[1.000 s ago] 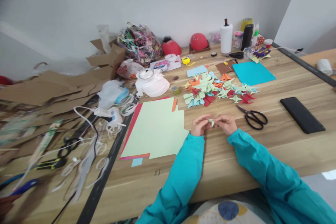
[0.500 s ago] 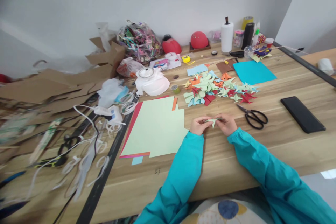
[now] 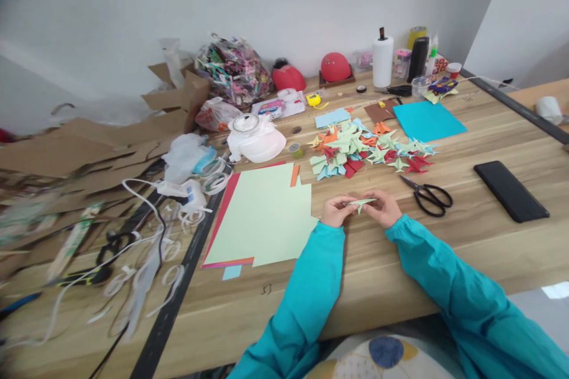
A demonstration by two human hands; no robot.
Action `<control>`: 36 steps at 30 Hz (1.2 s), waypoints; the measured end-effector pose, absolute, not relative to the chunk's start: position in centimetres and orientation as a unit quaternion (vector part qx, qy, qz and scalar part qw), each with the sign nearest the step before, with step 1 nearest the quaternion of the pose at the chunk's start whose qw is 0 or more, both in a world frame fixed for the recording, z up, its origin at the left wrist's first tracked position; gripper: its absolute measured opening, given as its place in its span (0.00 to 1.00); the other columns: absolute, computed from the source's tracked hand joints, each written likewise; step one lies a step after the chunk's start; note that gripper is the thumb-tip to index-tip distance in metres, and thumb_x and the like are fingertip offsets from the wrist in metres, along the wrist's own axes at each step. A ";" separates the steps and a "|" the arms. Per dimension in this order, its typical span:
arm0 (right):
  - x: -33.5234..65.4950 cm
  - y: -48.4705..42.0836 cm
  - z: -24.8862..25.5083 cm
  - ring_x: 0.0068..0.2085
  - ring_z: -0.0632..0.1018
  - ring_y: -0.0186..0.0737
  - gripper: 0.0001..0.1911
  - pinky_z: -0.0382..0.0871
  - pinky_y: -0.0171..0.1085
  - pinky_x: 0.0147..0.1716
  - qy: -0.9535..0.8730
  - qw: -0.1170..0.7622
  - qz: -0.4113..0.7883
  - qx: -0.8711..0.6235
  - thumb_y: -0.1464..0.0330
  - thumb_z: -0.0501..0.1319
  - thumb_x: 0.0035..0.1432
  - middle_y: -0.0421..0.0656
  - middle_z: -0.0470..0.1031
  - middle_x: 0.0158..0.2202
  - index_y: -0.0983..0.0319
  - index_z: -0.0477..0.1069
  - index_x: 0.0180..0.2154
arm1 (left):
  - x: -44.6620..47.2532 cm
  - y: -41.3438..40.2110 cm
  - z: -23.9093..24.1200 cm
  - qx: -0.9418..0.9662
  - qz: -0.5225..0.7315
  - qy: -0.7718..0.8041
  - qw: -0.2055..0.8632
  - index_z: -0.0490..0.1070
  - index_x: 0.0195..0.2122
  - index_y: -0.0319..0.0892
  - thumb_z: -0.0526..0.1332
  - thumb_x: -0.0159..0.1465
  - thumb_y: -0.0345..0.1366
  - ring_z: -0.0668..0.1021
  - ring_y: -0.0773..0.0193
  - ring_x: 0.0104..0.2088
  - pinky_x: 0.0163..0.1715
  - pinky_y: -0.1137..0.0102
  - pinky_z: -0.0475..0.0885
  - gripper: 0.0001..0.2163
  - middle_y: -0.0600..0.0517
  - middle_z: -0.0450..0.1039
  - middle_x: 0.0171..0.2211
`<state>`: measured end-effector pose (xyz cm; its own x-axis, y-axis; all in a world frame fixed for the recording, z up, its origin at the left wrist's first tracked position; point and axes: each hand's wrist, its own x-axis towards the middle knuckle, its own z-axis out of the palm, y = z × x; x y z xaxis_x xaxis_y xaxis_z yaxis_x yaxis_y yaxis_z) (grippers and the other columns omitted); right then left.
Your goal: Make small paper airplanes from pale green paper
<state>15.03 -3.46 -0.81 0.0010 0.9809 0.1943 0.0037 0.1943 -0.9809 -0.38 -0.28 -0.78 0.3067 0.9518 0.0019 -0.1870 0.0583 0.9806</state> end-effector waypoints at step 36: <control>15.3 -3.1 -0.5 0.23 0.74 0.34 0.15 0.70 0.34 0.26 -0.511 0.527 0.517 -0.441 0.59 0.70 0.39 0.40 0.74 0.20 0.63 0.74 0.25 | -0.2 -0.6 -0.8 0.486 0.474 0.357 0.642 0.76 0.25 0.37 0.72 0.41 0.39 0.73 0.70 0.20 0.23 0.73 0.72 0.13 0.51 0.75 0.23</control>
